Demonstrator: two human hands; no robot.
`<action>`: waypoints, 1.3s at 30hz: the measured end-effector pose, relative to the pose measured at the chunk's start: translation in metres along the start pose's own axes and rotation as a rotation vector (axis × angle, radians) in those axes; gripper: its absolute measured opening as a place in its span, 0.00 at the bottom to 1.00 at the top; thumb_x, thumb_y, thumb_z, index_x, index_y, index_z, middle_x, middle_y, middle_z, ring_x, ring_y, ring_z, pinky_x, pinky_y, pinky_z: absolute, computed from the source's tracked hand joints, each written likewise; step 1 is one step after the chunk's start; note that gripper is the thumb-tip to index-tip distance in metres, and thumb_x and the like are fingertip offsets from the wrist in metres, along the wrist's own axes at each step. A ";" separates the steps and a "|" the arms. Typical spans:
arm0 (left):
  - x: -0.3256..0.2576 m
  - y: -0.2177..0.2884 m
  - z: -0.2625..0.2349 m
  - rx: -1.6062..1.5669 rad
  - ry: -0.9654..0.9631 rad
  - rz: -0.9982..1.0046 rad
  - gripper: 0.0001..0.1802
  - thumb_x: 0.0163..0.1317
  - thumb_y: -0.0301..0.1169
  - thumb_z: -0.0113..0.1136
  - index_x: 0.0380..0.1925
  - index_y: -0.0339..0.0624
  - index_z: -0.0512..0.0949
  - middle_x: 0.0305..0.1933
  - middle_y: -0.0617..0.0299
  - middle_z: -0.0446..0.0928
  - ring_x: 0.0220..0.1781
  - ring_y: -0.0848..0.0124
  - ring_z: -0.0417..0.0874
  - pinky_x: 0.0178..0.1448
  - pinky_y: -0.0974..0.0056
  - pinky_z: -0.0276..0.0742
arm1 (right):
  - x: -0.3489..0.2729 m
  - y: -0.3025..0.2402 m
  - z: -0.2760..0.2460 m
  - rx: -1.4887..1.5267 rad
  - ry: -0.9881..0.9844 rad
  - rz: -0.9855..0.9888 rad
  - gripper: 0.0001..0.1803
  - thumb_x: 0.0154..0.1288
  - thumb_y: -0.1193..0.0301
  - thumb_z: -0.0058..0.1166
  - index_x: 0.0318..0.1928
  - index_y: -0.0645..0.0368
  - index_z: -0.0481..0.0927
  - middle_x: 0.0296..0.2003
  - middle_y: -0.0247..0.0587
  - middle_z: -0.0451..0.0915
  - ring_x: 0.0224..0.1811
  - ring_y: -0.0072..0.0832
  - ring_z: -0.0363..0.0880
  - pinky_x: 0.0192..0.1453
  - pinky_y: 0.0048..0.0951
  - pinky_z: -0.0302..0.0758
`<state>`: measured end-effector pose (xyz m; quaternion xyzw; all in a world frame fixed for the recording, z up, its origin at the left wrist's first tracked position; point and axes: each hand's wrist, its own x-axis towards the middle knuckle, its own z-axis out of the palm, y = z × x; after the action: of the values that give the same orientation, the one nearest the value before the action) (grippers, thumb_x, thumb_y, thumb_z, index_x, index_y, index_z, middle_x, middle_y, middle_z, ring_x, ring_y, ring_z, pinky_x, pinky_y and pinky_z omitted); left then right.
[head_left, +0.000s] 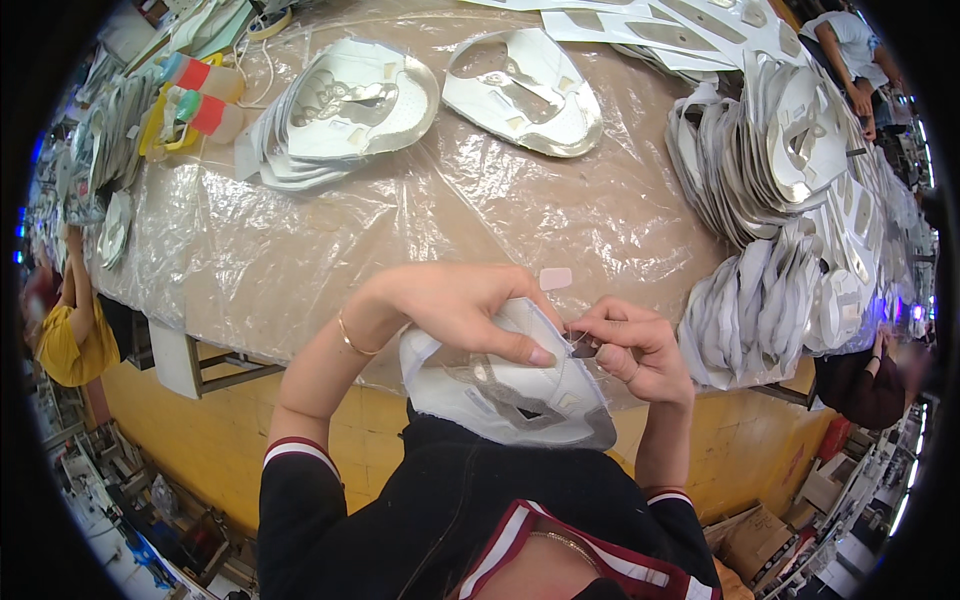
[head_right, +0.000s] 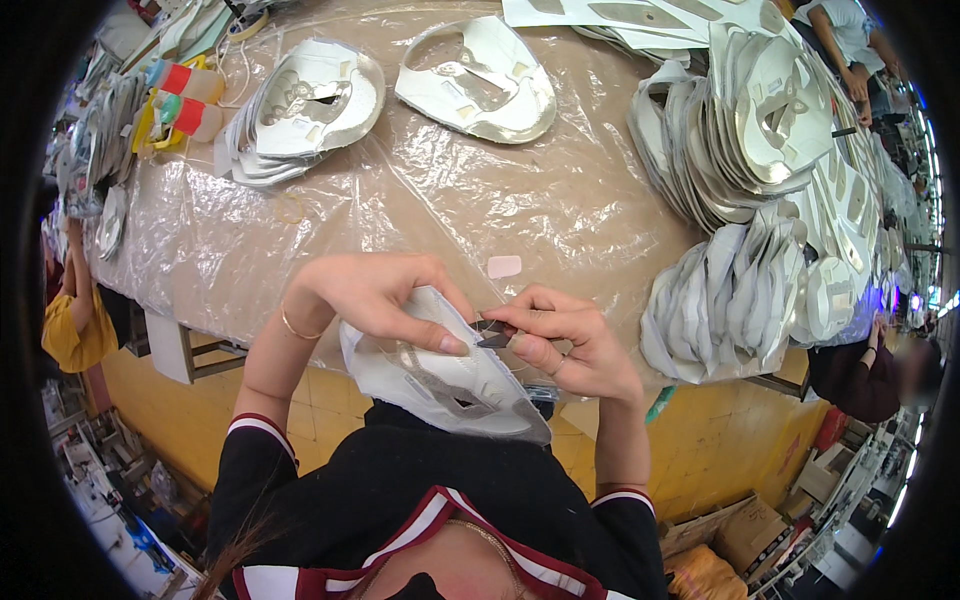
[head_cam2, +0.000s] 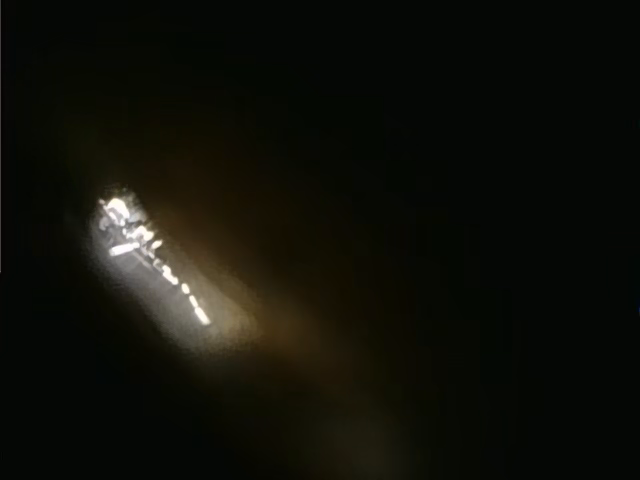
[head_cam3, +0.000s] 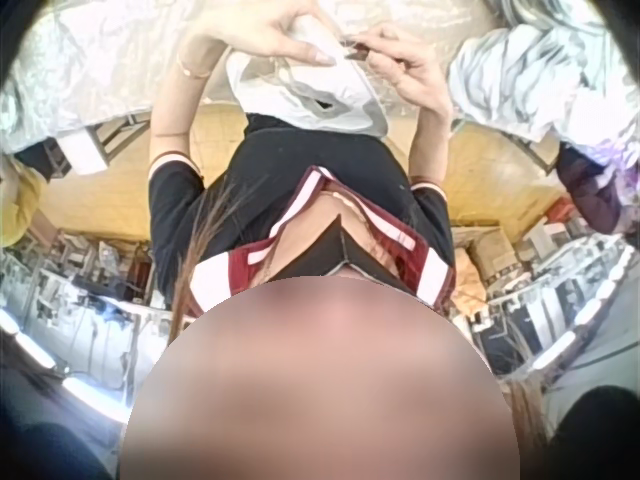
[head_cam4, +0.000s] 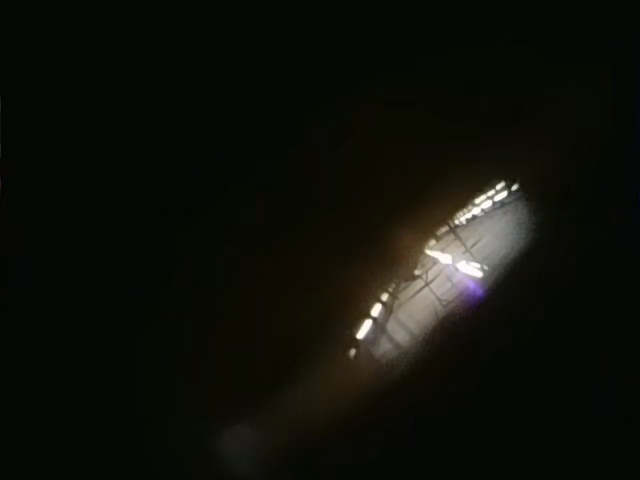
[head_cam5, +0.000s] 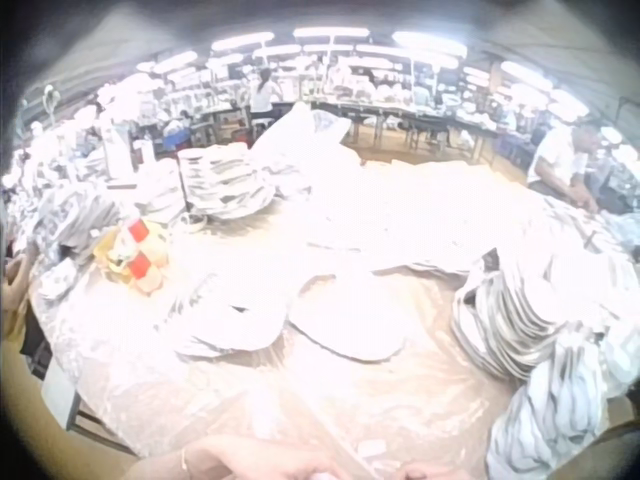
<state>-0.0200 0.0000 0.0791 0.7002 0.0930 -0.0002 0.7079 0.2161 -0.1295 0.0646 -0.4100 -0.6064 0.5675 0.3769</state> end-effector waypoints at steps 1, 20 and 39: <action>0.001 0.000 0.000 -0.044 -0.028 -0.015 0.17 0.65 0.36 0.67 0.45 0.32 0.83 0.35 0.57 0.86 0.35 0.78 0.80 0.41 0.69 0.76 | 0.000 0.000 0.001 -0.004 0.016 -0.006 0.17 0.68 0.73 0.59 0.55 0.65 0.82 0.40 0.42 0.81 0.40 0.27 0.78 0.44 0.26 0.73; 0.006 -0.011 -0.001 -0.176 -0.064 -0.140 0.19 0.66 0.36 0.66 0.49 0.32 0.82 0.42 0.58 0.85 0.44 0.77 0.80 0.49 0.69 0.76 | -0.002 -0.014 -0.008 -0.538 0.149 -0.142 0.19 0.57 0.68 0.67 0.51 0.52 0.86 0.35 0.31 0.83 0.35 0.28 0.77 0.47 0.31 0.63; 0.013 -0.029 -0.006 -0.234 -0.111 -0.275 0.23 0.71 0.38 0.59 0.58 0.32 0.76 0.49 0.60 0.82 0.50 0.77 0.78 0.55 0.70 0.75 | 0.002 -0.031 -0.011 -1.019 0.075 -0.218 0.18 0.53 0.64 0.69 0.47 0.45 0.87 0.33 0.23 0.80 0.32 0.23 0.74 0.45 0.35 0.58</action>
<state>-0.0120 0.0070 0.0486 0.5927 0.1480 -0.1247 0.7818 0.2231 -0.1241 0.0961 -0.4960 -0.8309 0.1428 0.2079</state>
